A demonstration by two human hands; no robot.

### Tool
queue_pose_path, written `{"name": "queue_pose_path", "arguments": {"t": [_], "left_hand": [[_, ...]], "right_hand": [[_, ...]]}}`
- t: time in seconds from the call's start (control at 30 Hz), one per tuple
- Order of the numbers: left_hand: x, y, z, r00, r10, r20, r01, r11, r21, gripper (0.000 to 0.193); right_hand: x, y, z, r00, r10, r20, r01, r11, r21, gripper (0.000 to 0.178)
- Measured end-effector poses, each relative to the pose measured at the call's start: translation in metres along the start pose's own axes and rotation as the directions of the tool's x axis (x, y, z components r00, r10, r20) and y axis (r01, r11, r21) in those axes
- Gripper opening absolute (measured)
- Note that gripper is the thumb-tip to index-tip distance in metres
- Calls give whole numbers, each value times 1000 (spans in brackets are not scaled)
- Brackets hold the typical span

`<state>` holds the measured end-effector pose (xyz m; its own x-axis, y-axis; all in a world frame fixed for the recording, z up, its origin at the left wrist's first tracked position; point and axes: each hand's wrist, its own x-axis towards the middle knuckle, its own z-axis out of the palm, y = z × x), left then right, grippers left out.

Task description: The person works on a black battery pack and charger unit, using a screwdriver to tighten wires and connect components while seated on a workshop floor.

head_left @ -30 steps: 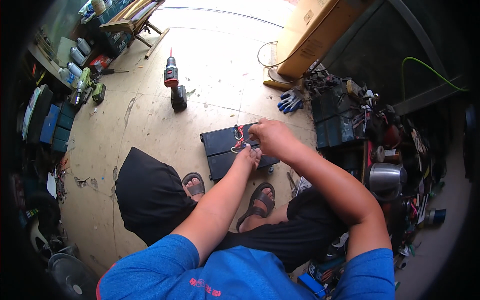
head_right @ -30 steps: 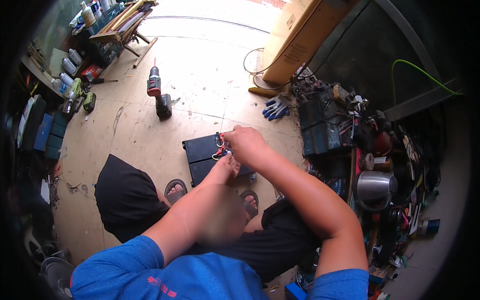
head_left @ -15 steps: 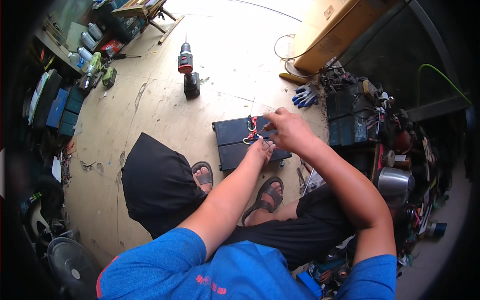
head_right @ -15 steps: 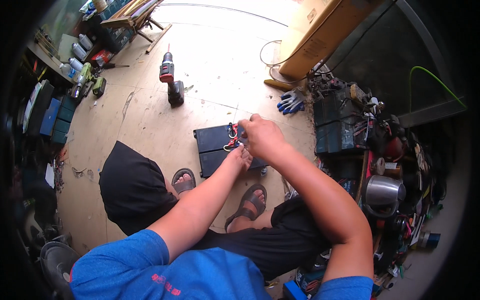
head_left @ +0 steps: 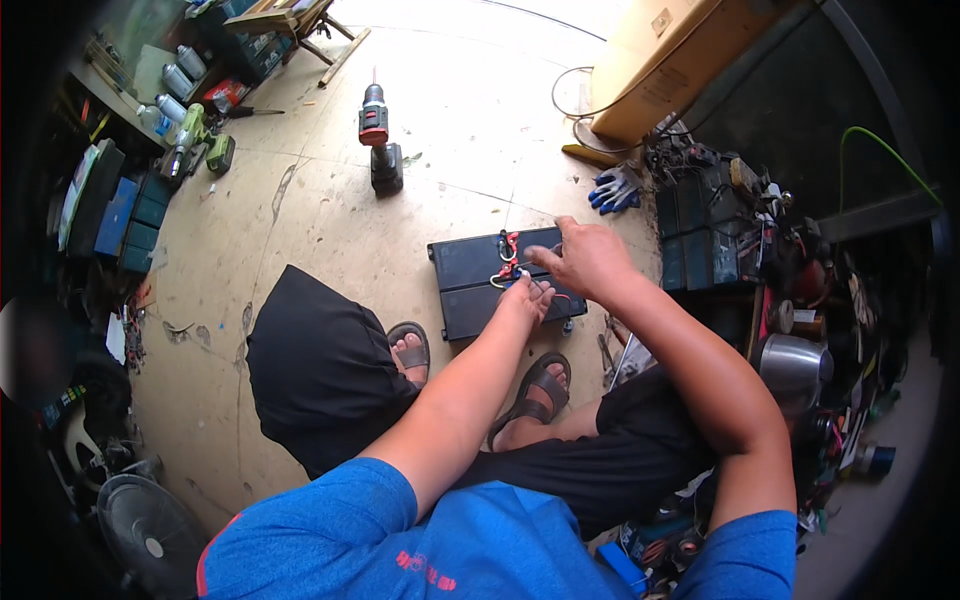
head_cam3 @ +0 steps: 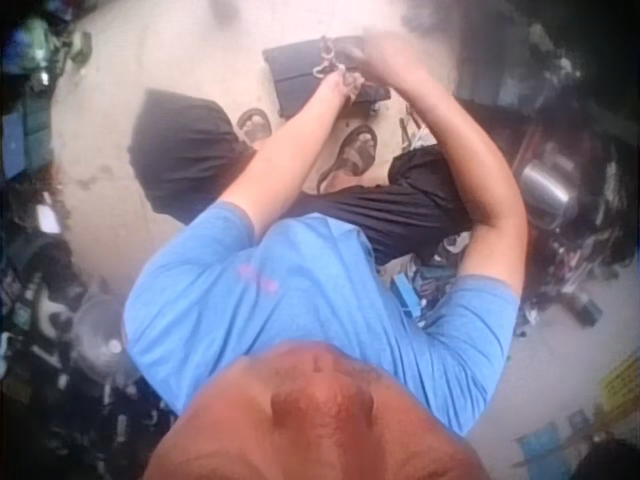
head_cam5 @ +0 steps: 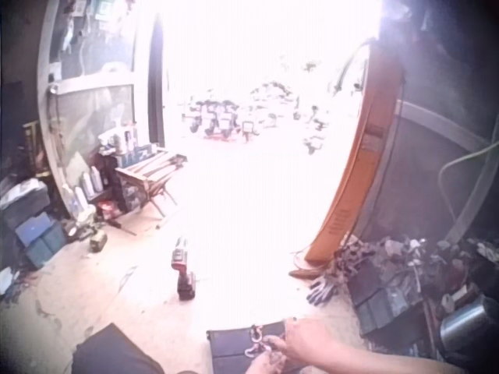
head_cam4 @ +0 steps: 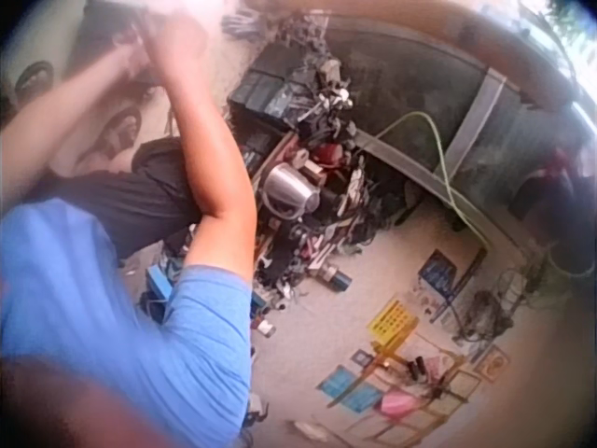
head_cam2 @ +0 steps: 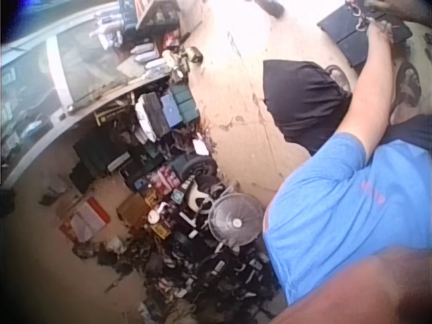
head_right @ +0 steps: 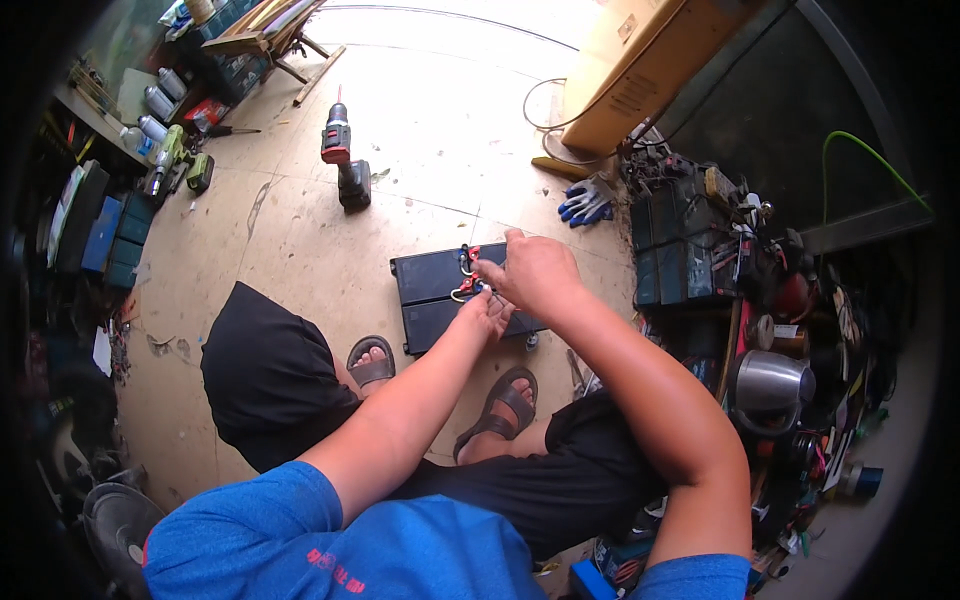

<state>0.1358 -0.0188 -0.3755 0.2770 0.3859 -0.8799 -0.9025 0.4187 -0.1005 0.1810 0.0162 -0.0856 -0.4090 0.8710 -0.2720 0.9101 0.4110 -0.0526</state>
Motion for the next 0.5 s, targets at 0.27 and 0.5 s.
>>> {"name": "queue_pose_path", "arguments": {"t": [0.27, 0.5], "left_hand": [[-3, -4, 1, 1000, 9, -20, -9, 1000, -21, 33], [23, 10, -16, 997, -7, 83, 6, 1000, 11, 33]], "right_hand": [[4, 5, 4, 995, -95, -16, 95, 995, 24, 29], [4, -4, 18, 920, -363, -150, 375, 925, 66, 29]]}}
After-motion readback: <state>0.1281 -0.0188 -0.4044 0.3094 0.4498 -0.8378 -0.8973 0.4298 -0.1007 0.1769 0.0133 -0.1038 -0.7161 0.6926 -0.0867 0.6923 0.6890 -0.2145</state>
